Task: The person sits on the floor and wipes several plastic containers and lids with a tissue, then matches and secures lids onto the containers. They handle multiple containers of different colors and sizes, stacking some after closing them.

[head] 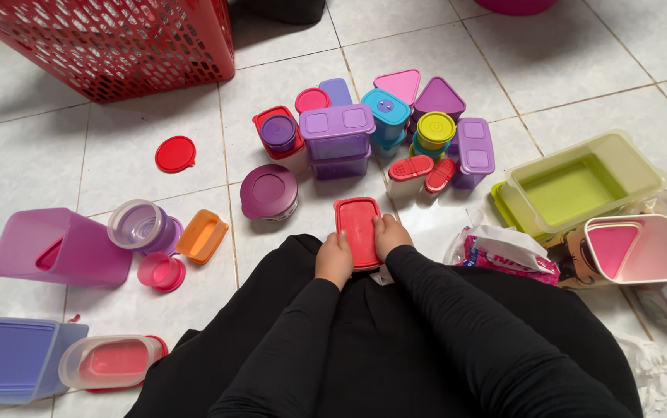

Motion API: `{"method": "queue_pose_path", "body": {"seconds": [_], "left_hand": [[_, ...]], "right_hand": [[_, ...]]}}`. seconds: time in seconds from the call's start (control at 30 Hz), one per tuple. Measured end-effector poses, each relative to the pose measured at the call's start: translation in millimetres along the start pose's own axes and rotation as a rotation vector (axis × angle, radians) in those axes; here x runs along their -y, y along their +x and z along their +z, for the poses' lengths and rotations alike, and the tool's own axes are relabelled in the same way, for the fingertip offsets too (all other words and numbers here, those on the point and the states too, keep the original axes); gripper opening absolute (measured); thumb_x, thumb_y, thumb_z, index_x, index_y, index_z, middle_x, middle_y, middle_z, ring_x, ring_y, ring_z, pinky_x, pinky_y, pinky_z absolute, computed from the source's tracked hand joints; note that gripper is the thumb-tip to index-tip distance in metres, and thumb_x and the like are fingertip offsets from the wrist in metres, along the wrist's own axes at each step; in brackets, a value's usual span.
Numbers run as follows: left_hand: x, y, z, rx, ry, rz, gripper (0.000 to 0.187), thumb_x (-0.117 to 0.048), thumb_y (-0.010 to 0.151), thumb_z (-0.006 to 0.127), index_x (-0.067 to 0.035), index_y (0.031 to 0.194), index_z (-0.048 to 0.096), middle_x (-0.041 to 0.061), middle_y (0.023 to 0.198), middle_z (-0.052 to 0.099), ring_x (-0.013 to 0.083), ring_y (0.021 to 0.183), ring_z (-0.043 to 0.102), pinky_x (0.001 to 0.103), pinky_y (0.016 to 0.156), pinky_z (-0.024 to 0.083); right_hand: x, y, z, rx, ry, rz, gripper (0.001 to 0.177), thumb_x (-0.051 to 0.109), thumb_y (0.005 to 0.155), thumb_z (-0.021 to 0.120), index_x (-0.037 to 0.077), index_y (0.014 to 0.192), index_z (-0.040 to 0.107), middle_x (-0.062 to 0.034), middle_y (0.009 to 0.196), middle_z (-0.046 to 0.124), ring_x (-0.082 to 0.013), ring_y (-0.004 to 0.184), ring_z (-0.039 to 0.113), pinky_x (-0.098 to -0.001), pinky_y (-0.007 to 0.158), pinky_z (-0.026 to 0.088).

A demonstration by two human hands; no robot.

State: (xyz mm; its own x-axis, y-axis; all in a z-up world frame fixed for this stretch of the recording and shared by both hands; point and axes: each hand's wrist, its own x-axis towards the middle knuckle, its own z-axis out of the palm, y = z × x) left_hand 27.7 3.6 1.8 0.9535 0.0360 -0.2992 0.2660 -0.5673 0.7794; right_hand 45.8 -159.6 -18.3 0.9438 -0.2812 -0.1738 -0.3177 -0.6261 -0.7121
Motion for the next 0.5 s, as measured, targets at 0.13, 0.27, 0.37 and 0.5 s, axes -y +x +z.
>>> {"method": "queue_pose_path", "body": {"seconds": [0.13,0.27,0.37,0.5], "left_hand": [[-9,5,-17,-0.011,0.037,0.080,0.053,-0.047,0.101,0.041,-0.001,0.099,0.066,0.025,0.097,0.071,0.0436,0.096,0.067,0.051,0.085,0.051],[-20,18,-30,-0.012,0.108,-0.027,0.060,-0.055,0.102,0.039,0.002,0.100,0.059,0.026,0.097,0.071,0.0441,0.097,0.068,0.050,0.087,0.052],[-26,31,-26,-0.031,0.102,0.010,0.062,-0.056,0.104,0.035,0.002,0.102,0.058,0.028,0.098,0.070,0.0460,0.096,0.067,0.051,0.086,0.052],[-35,43,-14,-0.030,0.147,0.059,0.061,-0.052,0.106,0.035,0.004,0.103,0.059,0.029,0.098,0.070,0.0471,0.094,0.066,0.053,0.085,0.051]], "right_hand": [[-6,8,-7,0.063,0.034,0.005,0.051,0.045,0.103,0.044,-0.001,0.103,0.064,-0.0288,0.104,0.068,-0.0467,0.102,0.064,-0.0496,0.091,0.049],[-3,16,-13,0.019,0.101,-0.037,0.051,0.046,0.103,0.045,-0.003,0.108,0.058,-0.0314,0.101,0.067,-0.0481,0.100,0.064,-0.0496,0.090,0.049],[3,23,-15,-0.052,0.165,-0.055,0.054,0.049,0.103,0.042,-0.003,0.107,0.057,-0.0303,0.098,0.068,-0.0476,0.096,0.065,-0.0495,0.086,0.050],[14,31,-14,-0.032,0.076,-0.014,0.059,0.052,0.106,0.041,-0.003,0.100,0.060,-0.0309,0.096,0.067,-0.0484,0.096,0.064,-0.0505,0.087,0.049]]}}
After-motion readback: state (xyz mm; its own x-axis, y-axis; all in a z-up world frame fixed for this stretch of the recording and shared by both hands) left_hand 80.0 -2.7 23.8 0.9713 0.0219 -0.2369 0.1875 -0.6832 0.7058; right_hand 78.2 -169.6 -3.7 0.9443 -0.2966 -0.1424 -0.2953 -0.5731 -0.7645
